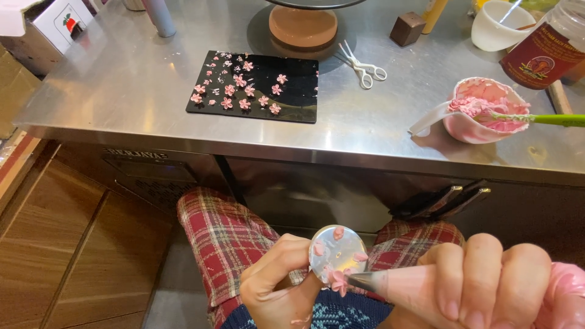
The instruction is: Piping small pink frosting flowers onto a flower nail and transferring them to a black display board using scissors.
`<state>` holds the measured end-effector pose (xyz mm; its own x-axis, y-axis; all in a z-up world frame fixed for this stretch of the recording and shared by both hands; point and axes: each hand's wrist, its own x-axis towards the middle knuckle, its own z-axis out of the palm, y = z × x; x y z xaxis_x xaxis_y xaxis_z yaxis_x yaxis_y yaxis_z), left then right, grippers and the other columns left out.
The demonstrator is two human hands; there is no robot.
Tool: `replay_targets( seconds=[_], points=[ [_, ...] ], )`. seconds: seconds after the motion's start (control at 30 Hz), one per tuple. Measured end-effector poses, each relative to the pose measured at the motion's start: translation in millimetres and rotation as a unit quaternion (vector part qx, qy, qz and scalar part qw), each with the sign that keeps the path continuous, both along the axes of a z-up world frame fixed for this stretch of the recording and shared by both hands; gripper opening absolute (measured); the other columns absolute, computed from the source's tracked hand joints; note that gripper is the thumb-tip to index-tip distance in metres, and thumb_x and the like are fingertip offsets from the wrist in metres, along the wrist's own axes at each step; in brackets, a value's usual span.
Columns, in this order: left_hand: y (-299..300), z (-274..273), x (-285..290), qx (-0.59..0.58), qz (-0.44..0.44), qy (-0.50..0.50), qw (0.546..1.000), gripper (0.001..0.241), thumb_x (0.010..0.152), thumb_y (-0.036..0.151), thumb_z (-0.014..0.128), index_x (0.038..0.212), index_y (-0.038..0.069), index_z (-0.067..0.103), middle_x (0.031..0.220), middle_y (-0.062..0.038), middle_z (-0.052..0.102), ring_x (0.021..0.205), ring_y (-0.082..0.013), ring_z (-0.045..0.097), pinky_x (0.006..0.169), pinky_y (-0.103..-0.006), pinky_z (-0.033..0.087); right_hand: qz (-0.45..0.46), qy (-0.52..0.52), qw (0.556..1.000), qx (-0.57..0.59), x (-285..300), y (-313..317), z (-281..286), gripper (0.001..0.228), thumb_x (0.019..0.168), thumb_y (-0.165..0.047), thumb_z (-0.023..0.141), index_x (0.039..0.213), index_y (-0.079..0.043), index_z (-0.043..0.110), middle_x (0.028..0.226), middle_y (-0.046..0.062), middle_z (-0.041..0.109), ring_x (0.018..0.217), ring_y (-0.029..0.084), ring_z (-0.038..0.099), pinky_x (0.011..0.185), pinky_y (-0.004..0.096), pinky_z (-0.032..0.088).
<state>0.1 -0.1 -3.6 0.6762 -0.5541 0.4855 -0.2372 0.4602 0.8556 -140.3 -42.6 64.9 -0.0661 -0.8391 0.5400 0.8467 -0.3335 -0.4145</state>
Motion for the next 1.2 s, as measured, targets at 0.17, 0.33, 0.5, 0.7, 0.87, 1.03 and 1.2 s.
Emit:
replay_targets(
  seconds=[0.17,0.33,0.5,0.7,0.87,1.03,1.2],
  points=[
    [1.2,1.0,4.1,-0.028,-0.014,-0.011,0.999,0.021,0.080,-0.010,0.096,0.094,0.002,0.086,0.089,-0.010,0.088,0.078,-0.0200,0.080,0.070,-0.0314,0.066,0.123,-0.033,0.985,0.113,-14.8,12.8,6.4,0.050,0.136,-0.032,0.049,0.089,-0.014,0.053,0.084,0.000,0.051,0.074,0.016,0.048,0.074,0.032,0.040],
    [-8.2,-24.5,18.9,-0.045,-0.032,0.068,0.996,0.020,0.081,-0.012,0.095,0.094,0.001,0.087,0.086,-0.008,0.083,0.078,-0.0183,0.073,0.069,-0.0323,0.060,0.090,-0.057,0.987,0.121,-30.5,-34.4,-12.1,0.023,0.128,-0.022,0.065,0.107,-0.012,0.061,0.102,-0.001,0.062,0.095,0.012,0.058,0.096,0.026,0.047],
    [-11.6,-29.1,66.3,-0.064,0.018,0.100,0.993,0.016,0.089,-0.002,0.094,0.103,-0.003,0.087,0.097,-0.011,0.084,0.091,-0.0189,0.075,0.081,-0.0344,0.063,0.096,-0.106,0.982,0.122,-16.7,-98.7,-10.7,0.019,0.117,-0.007,0.087,0.129,-0.010,0.072,0.124,-0.002,0.076,0.122,0.007,0.069,0.124,0.019,0.056],
    [-0.1,-35.2,134.6,-0.070,0.152,0.069,0.984,0.018,0.090,-0.011,0.090,0.106,-0.004,0.087,0.100,-0.009,0.083,0.097,-0.0157,0.074,0.084,-0.0315,0.066,0.042,0.243,0.967,0.062,95.8,-182.0,30.7,0.033,0.100,-0.039,0.050,0.126,-0.027,0.066,0.137,-0.008,0.068,0.130,0.021,0.068,0.135,0.055,0.059],
    [23.3,-39.6,179.1,-0.044,0.257,0.108,0.959,0.017,0.090,-0.010,0.090,0.106,-0.006,0.087,0.098,-0.010,0.085,0.095,-0.0163,0.078,0.086,-0.0303,0.068,-0.171,0.326,0.905,-0.214,254.3,-244.2,77.9,0.057,0.132,-0.033,0.068,0.162,0.013,0.057,0.162,0.025,0.070,0.141,0.028,0.075,0.114,0.033,0.068],
    [30.4,-64.3,199.0,-0.026,0.300,0.128,0.945,0.019,0.083,-0.015,0.089,0.099,-0.003,0.087,0.092,-0.007,0.084,0.092,-0.0152,0.076,0.086,-0.0298,0.065,0.044,0.206,0.956,-0.206,278.4,-233.0,71.0,0.044,0.123,-0.046,0.061,0.146,-0.010,0.069,0.137,0.006,0.068,0.134,0.021,0.064,0.124,0.043,0.056],
    [15.9,-78.6,187.4,-0.058,0.288,0.195,0.936,0.028,0.073,-0.012,0.102,0.092,-0.003,0.084,0.089,-0.008,0.076,0.090,-0.0184,0.070,0.074,-0.0350,0.061,0.388,-0.115,0.914,0.033,182.1,-193.1,40.7,0.110,0.085,0.019,0.070,0.191,0.003,0.043,0.172,0.030,0.061,0.121,0.038,0.069,0.123,0.048,0.055]
  ],
)
